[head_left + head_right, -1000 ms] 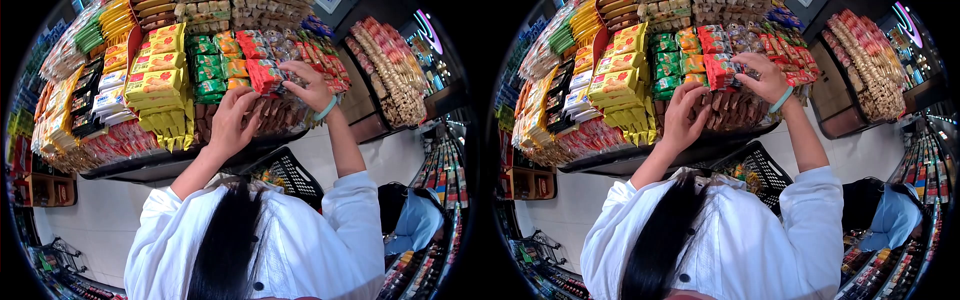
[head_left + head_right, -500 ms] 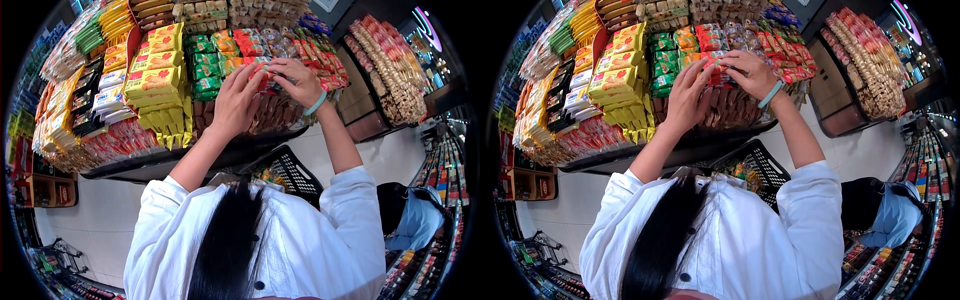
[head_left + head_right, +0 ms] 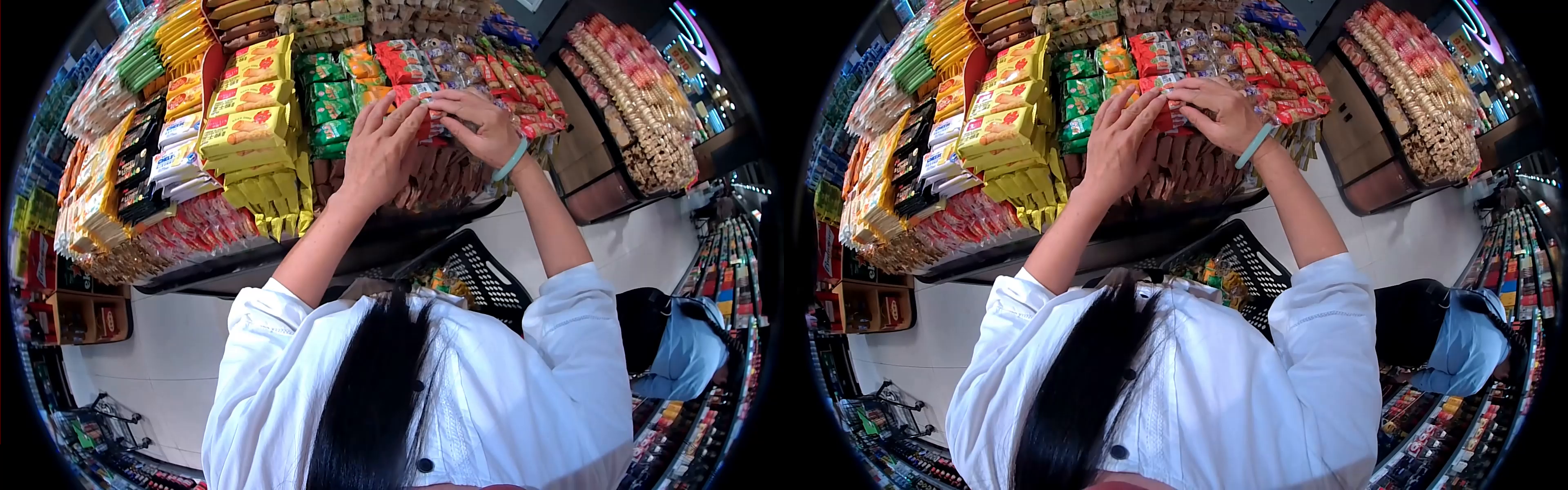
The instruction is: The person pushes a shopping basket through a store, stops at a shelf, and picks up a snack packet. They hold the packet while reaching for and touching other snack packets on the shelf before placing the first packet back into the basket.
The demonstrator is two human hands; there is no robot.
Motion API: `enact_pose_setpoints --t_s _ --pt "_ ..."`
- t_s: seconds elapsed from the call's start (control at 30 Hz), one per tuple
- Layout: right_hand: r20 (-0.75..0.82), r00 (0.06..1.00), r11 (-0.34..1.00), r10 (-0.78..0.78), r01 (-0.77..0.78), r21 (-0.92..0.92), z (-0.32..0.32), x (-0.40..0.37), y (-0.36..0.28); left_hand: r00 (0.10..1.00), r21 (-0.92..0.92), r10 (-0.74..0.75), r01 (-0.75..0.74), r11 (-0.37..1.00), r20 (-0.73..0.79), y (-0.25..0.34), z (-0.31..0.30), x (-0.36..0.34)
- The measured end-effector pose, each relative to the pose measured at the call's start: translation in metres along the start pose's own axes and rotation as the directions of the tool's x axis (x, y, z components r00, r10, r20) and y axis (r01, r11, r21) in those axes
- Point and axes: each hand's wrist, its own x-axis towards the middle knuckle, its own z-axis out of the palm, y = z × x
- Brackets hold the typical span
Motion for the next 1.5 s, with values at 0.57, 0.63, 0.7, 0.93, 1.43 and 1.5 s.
enact_pose_setpoints --t_s 0.57,0.63,0.7,0.93,1.43,1.5 --pt "-0.378 0.259 0.459 0.889 -0.496 0.737 0.005 -0.224 0.018 0.965 -0.536 -0.075 0.203 0.820 0.250 0.058 0.013 -0.096" --pt "-0.239 -0.077 0.181 0.968 -0.449 0.875 0.042 -0.314 0.035 0.809 -0.504 -0.100 0.452 0.736 0.579 0.065 0.030 -0.129" --pt "-0.196 -0.289 0.012 0.937 -0.535 0.845 0.094 -0.404 0.036 0.680 -0.426 -0.031 0.494 0.758 0.733 0.068 0.047 -0.163" --pt "0.232 -0.607 -0.592 0.760 -0.499 0.633 0.248 -0.572 -0.030 0.342 -0.328 0.116 0.671 0.664 0.933 0.098 0.090 -0.225" --pt "0.634 -0.430 -0.238 0.642 -0.899 -0.368 0.338 -0.580 -0.030 -0.122 0.134 -0.057 0.900 0.415 0.991 0.113 0.129 -0.344" --pt "0.684 -0.416 -0.097 0.599 -0.886 -0.454 0.366 -0.592 -0.014 -0.135 0.149 -0.064 0.860 0.488 0.989 0.109 0.126 -0.372"
